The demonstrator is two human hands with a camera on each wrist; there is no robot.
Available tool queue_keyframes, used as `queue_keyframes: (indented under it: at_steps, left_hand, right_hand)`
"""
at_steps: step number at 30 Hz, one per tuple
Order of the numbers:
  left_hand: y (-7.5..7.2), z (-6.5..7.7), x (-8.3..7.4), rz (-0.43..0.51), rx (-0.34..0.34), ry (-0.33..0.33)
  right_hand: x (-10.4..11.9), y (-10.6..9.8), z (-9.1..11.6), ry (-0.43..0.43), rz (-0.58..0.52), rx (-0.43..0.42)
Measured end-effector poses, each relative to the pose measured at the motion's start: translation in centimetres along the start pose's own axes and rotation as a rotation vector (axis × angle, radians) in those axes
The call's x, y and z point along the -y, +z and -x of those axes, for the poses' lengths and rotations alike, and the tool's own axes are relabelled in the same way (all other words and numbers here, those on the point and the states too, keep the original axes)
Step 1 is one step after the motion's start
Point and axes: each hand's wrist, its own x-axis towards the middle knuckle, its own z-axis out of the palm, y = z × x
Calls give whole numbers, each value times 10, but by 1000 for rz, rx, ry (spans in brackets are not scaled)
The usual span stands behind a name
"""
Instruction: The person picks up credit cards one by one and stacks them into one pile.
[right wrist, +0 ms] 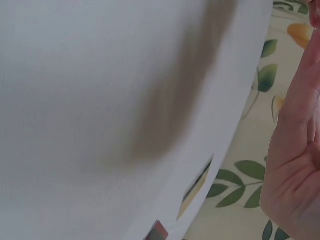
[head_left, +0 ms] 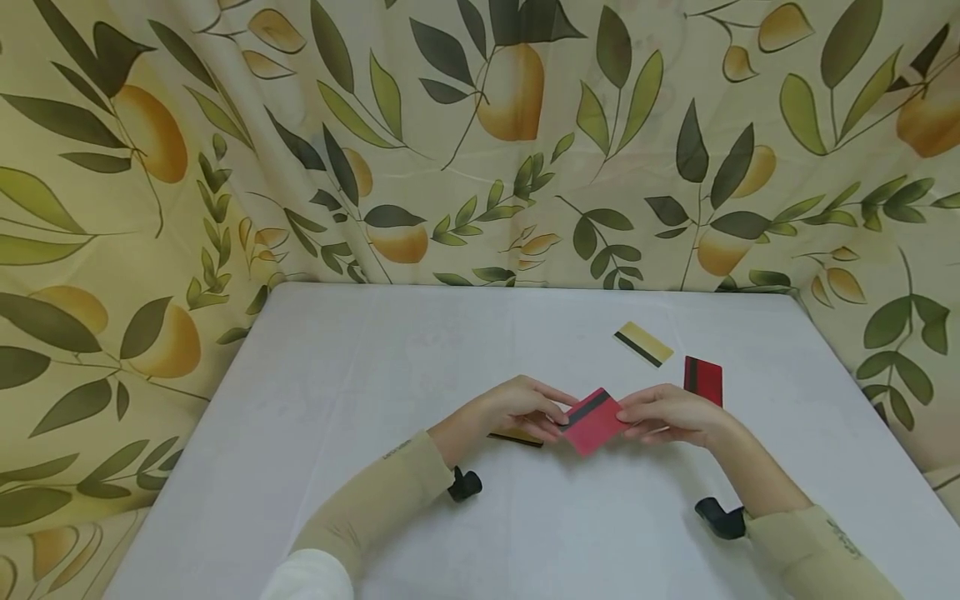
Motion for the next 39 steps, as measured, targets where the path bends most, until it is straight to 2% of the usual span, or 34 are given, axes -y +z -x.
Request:
queue_keyframes:
  at_steps: [6,10,13,17,20,27,33,39]
  left_hand:
    - [-3,1,3,15,-11,-8]
    - [-3,1,5,52,-61,3]
    - [-2,1,8,148,-134,28]
    - [0,2,15,293,-235,92]
    - [3,6,20,346,-277,143]
    - [8,16,26,381,-334,236]
    - [6,22,30,381,-436,288]
    - [-4,27,36,359,-463,288]
  right_hand:
    - [-1,3,-3,4,-29,6]
    - [-1,6,-5,2,-60,-17]
    - [1,9,-6,1,-111,-57]
    - [4,17,-5,-8,-241,-121]
    - [7,27,-5,-22,-339,-174]
    - [10,51,-9,-36,-424,-260]
    - [9,69,-15,-24,-467,-304]
    - [7,85,-20,-19,-481,-303]
